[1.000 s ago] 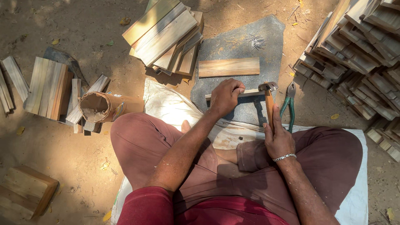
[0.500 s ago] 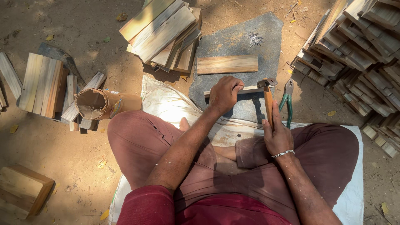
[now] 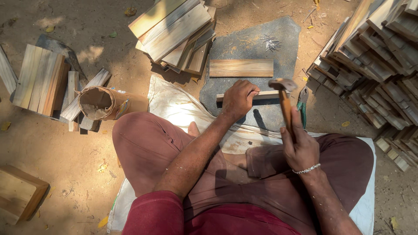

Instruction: The person sits on the ground and assembles small wooden boxes by nailing thin planks together using a hammer and nails. They repeatedly pick up planks, align them, hammer nails, and stack the finished boxes.

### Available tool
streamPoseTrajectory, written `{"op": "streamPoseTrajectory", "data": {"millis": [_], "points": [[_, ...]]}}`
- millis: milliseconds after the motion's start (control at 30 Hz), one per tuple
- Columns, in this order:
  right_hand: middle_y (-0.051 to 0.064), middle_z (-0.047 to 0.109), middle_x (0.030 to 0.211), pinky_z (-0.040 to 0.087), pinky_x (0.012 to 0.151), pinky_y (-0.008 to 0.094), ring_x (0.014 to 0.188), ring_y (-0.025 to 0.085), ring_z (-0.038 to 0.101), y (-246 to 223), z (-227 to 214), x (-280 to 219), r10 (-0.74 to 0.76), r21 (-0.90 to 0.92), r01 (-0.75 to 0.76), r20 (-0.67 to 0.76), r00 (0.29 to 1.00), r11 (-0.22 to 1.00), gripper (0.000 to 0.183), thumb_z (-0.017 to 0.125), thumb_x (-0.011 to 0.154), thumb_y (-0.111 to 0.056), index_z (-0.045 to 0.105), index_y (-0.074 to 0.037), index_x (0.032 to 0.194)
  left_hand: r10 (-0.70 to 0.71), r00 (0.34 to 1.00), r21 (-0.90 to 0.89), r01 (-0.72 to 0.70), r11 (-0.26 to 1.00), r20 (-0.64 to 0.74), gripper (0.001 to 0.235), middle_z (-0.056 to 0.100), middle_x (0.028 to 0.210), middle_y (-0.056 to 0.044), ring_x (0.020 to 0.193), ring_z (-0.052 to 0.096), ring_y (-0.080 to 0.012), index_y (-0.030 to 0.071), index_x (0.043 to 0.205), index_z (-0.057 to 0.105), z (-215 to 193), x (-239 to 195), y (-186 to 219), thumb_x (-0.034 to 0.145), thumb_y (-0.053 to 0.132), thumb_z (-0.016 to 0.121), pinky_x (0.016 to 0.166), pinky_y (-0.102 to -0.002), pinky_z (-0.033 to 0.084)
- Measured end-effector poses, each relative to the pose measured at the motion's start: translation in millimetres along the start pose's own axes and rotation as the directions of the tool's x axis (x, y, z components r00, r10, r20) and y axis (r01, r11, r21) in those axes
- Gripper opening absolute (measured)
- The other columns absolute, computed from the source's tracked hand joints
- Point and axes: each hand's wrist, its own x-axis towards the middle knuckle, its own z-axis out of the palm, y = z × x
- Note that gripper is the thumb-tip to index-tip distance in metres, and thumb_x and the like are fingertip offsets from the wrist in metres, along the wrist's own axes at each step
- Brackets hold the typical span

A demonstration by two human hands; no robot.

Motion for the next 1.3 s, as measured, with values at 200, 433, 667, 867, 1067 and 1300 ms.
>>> {"op": "streamPoseTrajectory", "data": {"millis": [200,433,667,867,1067,1300], "points": [[0.019,0.071,0.074,0.055,0.058,0.046,0.066,0.035,0.071,6.8,2.6,-9.3,0.018,-0.103,-0.008,0.1,0.995,0.995,0.073,0.065,0.102,-0.02,0.028,-0.018,0.165,0.019,1.0,0.036,-0.019,0.999,-0.01,0.006,0.066,0.089,-0.003,0.089,0.064,-0.0254,0.01,0.094,0.067,3.2,-7.2,2.0,0.091,0.012,0.071,0.075,-0.041,0.052],[0.015,0.07,0.078,0.057,0.06,0.042,0.07,0.031,0.074,13.5,9.2,-12.1,-0.105,0.031,0.108,-0.102,0.989,0.994,0.071,0.061,0.108,-0.021,0.021,-0.017,0.167,0.0,1.0,0.036,0.001,0.999,-0.004,0.006,0.064,0.084,-0.002,0.085,0.064,-0.0225,0.011,0.09,0.066,7.3,-15.3,-2.6,0.091,0.012,0.072,0.072,-0.039,0.052],[0.017,0.073,0.083,0.056,0.059,0.044,0.071,0.034,0.073,4.2,1.4,-2.5,-0.104,-0.041,0.101,-0.073,0.992,0.994,0.075,0.062,0.101,-0.021,0.024,-0.022,0.166,0.025,0.999,0.029,-0.025,0.999,-0.034,0.004,0.065,0.085,-0.002,0.086,0.064,-0.0234,0.011,0.088,0.067,1.7,-5.5,1.7,0.09,0.01,0.071,0.074,-0.04,0.053],[0.018,0.072,0.074,0.055,0.058,0.048,0.064,0.037,0.071,7.5,-1.2,-9.4,0.071,-0.293,-0.017,0.174,0.982,0.956,0.078,0.068,0.098,-0.022,0.026,-0.027,0.164,-0.031,0.999,0.049,0.029,0.998,0.037,0.005,0.066,0.087,-0.003,0.09,0.065,-0.0253,0.012,0.092,0.068,0.9,-9.1,6.1,0.091,0.012,0.073,0.078,-0.042,0.053],[0.016,0.069,0.086,0.056,0.059,0.04,0.066,0.026,0.067,23.0,-4.4,-24.6,-0.113,0.313,0.212,-0.306,0.945,0.926,0.071,0.058,0.112,-0.021,0.017,-0.03,0.169,-0.009,0.997,0.026,0.007,1.0,0.079,0.047,0.071,0.097,-0.009,0.097,0.067,-0.0315,0.009,0.124,0.056,-2.3,-14.8,-5.8,0.083,0.011,0.077,0.084,-0.046,0.053],[0.015,0.071,0.072,0.054,0.053,0.042,0.061,0.03,0.07,31.1,20.4,-9.8,0.06,-0.193,-0.038,0.108,0.992,0.98,0.075,0.064,0.104,-0.021,0.021,-0.025,0.165,-0.097,0.989,0.039,0.093,0.995,0.109,0.049,0.074,0.095,-0.009,0.095,0.07,-0.0327,0.008,0.124,0.053,1.4,-6.0,-2.0,0.081,0.004,0.076,0.082,-0.048,0.053]]}}
